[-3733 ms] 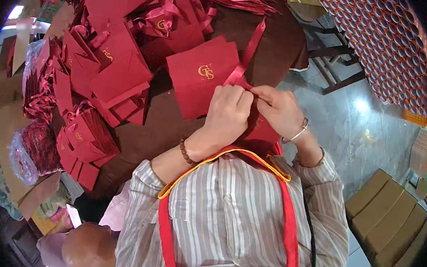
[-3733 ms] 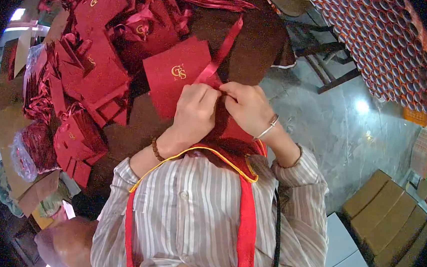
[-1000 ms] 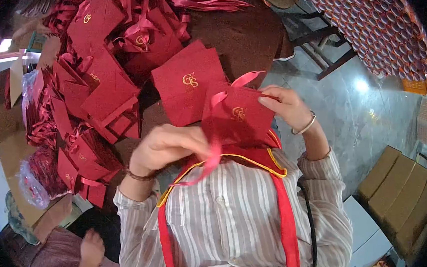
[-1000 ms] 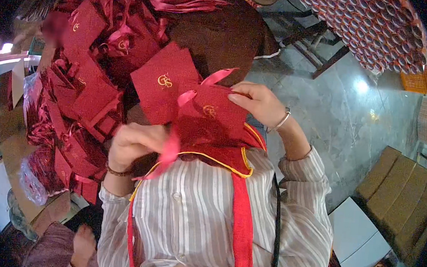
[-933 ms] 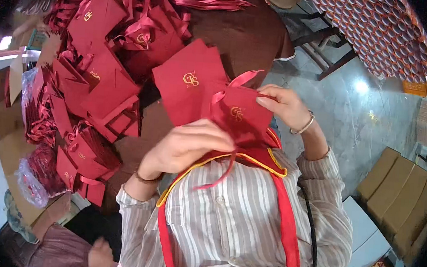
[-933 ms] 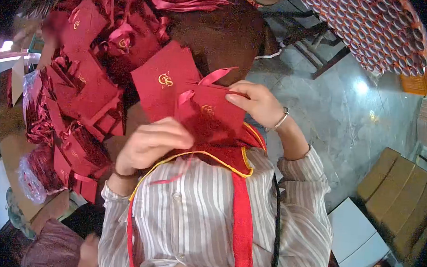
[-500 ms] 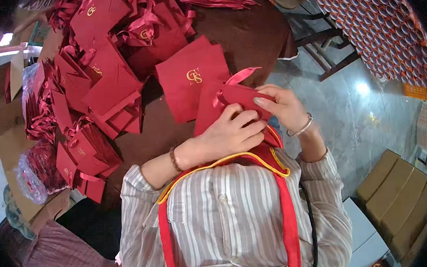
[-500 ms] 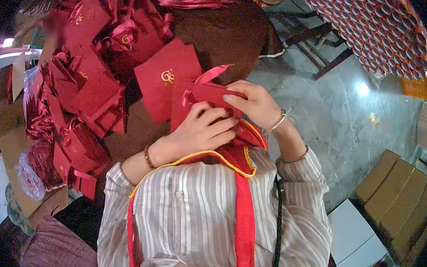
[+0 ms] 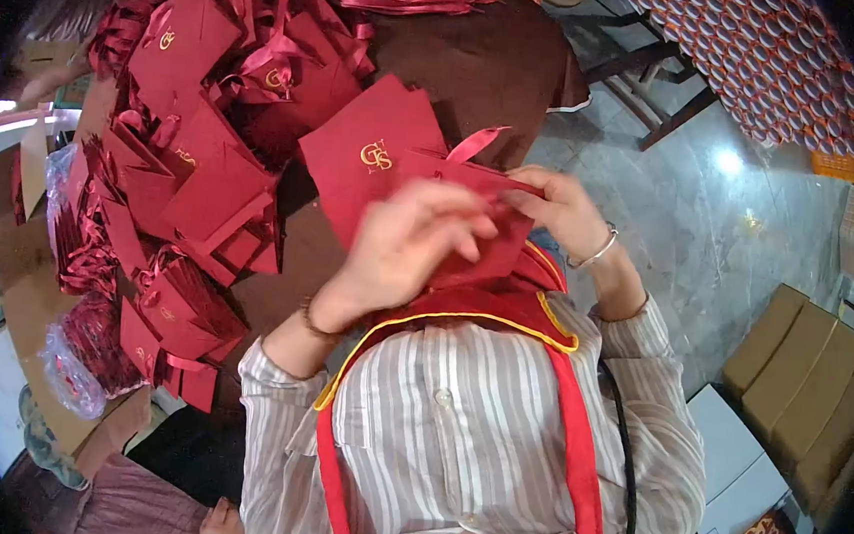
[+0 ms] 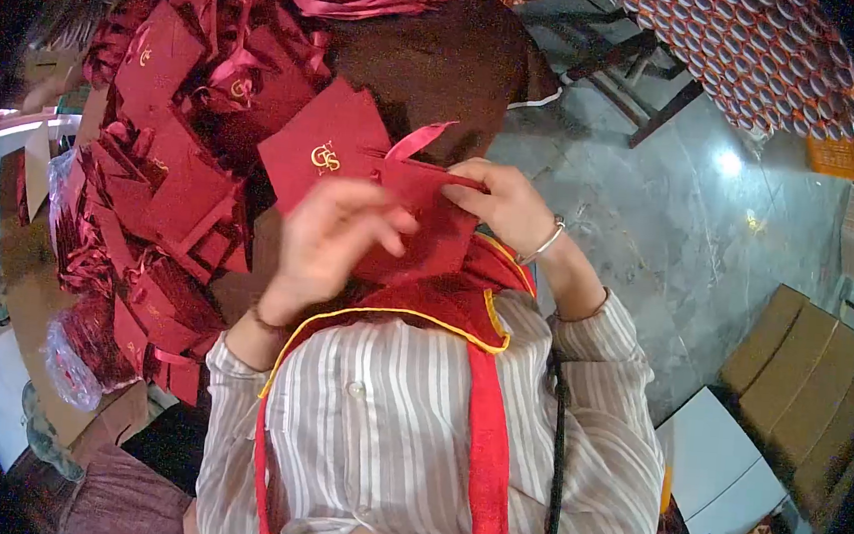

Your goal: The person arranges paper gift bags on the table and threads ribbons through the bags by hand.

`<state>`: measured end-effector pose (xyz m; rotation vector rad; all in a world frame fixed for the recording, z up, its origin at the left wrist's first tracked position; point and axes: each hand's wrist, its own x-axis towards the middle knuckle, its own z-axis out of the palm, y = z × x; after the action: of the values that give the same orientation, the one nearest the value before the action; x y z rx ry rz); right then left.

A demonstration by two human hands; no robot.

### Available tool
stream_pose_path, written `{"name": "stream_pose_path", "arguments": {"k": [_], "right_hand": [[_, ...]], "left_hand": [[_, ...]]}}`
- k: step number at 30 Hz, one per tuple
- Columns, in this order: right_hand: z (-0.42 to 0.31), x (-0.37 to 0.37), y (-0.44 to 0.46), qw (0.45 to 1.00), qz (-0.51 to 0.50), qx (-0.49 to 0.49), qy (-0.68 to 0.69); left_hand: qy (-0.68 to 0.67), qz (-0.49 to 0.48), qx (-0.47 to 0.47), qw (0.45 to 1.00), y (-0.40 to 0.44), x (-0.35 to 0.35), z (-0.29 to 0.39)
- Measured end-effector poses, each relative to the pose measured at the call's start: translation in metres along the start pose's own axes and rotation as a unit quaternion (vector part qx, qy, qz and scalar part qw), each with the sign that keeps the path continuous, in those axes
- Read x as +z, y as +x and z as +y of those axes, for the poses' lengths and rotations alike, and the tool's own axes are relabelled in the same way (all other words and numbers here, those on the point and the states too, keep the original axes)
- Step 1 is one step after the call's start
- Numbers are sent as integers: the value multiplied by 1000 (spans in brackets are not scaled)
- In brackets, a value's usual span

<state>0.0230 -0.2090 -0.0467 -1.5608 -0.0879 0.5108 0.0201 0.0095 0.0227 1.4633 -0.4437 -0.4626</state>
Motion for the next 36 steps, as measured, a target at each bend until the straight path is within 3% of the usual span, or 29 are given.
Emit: {"name": "stream_pose_path", "arguments": {"k": [1,2,3,5,8,11,12,15,18,20,21,22,25,28,36], "right_hand": [[-4,-1,-2,999,8,0,-39],[-3,0,-3,999,9,0,-38],[0,1,-3,1000,12,-4,-21],[0,3,-2,1000,15,-9,-4],[-1,5,-1,1000,18,7,-4],[-3,5,1,999,17,2,-33],[-8,5,0,999,9,25,-29],[-13,8,1,998,7,50,-41],[-15,11,3,996,12,64,-56],[-13,13,4,996,9,75,-55],[-10,14,5,996,17,11,-88],[-8,14,6,991,26,-52,-120],[-22,12,0,997,5,24,-76],[-16,13,-1,1000,-1,29,-2],[-12,15,0,1000,7,-8,-21]], "left_hand": [[-93,88,5,992,-2,-9,3],[-113,144,77,980,3,-21,10],[-100,218,76,968,3,-37,11],[-216,252,49,942,1,-68,16],[-203,288,9,936,-2,-74,24],[-101,259,31,960,-12,-80,2],[-45,271,0,962,-12,-73,6],[259,233,78,934,-2,-52,9],[262,169,-14,950,-1,-33,12],[370,147,47,916,2,-21,3],[391,155,92,903,4,-16,-7],[402,151,72,900,3,-11,-10],[447,135,68,882,2,-6,-14],[445,144,90,879,2,-5,-18],[469,119,69,872,3,8,-13]]}}
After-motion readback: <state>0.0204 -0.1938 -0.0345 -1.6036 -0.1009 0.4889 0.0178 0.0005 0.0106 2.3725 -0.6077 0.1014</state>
